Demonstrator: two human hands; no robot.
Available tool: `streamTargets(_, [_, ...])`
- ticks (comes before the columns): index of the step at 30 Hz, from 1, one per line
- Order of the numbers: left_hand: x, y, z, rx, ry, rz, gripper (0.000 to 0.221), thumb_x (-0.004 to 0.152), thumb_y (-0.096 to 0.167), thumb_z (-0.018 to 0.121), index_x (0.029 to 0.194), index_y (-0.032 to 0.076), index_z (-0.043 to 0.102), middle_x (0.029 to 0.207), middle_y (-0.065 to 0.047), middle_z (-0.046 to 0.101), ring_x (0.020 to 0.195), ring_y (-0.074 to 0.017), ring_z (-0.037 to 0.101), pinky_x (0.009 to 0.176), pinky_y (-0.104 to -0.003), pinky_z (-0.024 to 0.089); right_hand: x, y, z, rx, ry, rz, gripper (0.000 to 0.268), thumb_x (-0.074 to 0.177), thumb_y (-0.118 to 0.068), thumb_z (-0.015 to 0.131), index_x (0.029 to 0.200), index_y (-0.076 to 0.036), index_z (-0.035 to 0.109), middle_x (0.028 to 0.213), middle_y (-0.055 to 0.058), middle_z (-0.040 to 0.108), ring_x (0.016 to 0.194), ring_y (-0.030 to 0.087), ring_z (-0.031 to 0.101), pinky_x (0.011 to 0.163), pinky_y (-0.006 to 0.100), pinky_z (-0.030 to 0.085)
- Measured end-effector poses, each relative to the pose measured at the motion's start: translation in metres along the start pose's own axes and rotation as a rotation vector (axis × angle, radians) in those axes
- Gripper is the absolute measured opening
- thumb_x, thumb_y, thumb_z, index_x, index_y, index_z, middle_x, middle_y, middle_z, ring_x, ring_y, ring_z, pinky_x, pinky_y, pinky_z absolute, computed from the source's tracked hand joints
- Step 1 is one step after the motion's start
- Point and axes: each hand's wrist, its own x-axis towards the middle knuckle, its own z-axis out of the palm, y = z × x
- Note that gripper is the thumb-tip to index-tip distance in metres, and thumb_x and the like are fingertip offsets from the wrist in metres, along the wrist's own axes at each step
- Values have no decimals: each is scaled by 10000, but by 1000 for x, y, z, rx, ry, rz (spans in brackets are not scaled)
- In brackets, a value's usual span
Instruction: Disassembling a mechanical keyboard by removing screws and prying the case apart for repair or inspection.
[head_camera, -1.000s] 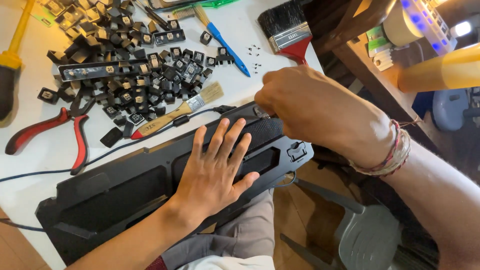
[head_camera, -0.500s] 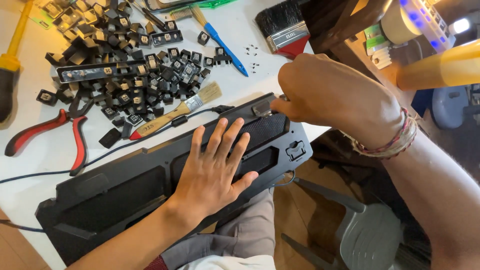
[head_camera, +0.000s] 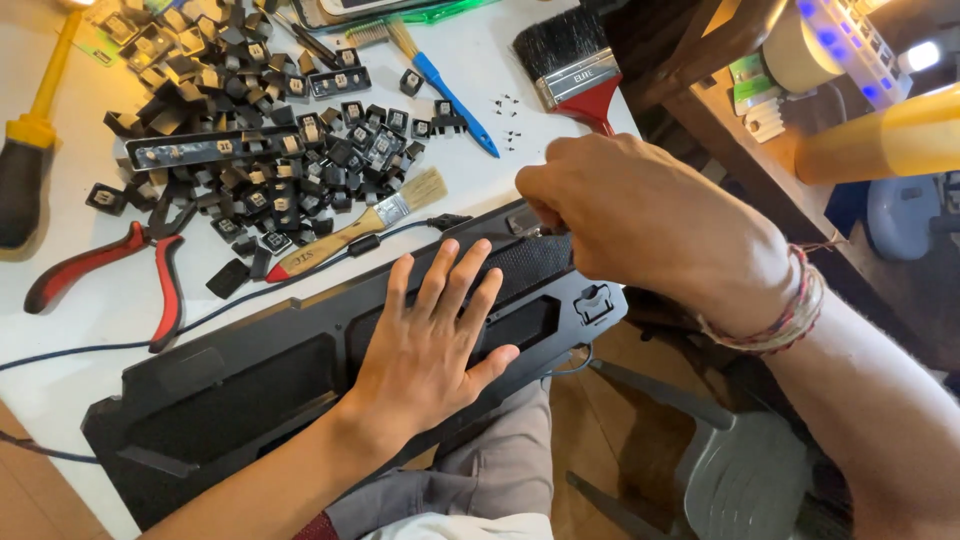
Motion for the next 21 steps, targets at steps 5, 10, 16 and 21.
streamTargets(5, [-2, 1, 3, 15, -13, 5, 729, 969, 716, 417, 1465, 189, 504, 1643, -89, 317, 1499, -294, 313, 1156, -566, 315, -11, -15, -16, 149, -78, 241, 626, 1116, -556, 470, 856, -7, 624, 730, 160, 672, 712, 407, 680, 649, 469, 508])
streamTargets(10, [0, 0, 0, 22, -26, 10, 730, 968, 715, 408, 1468, 191, 501, 1646, -88, 317, 1497, -296, 319, 1159, -561, 302, -13, -2, -5, 272, 74, 58, 441, 783, -115, 654, 1211, -110, 547, 885, 143, 618, 732, 427, 651, 658, 522, 468])
streamTargets(16, [-1, 1, 0, 17, -21, 8, 739, 966, 712, 423, 1473, 181, 497, 1643, -89, 324, 1497, -296, 320, 1165, -562, 300, -18, -9, -13, 256, 15, 203, 362, 1011, -395, 556, 1171, -78, 490, 767, 187, 667, 702, 462, 646, 649, 529, 464])
streamTargets(21, [-1, 1, 0, 47, -19, 10, 731, 971, 720, 403, 1464, 190, 510, 1641, -84, 323, 1491, -289, 326, 1157, -557, 314, -21, -7, -4, 293, 130, 32, 492, 723, 13, 675, 1166, -109, 498, 989, 115, 517, 588, 433, 577, 590, 533, 428])
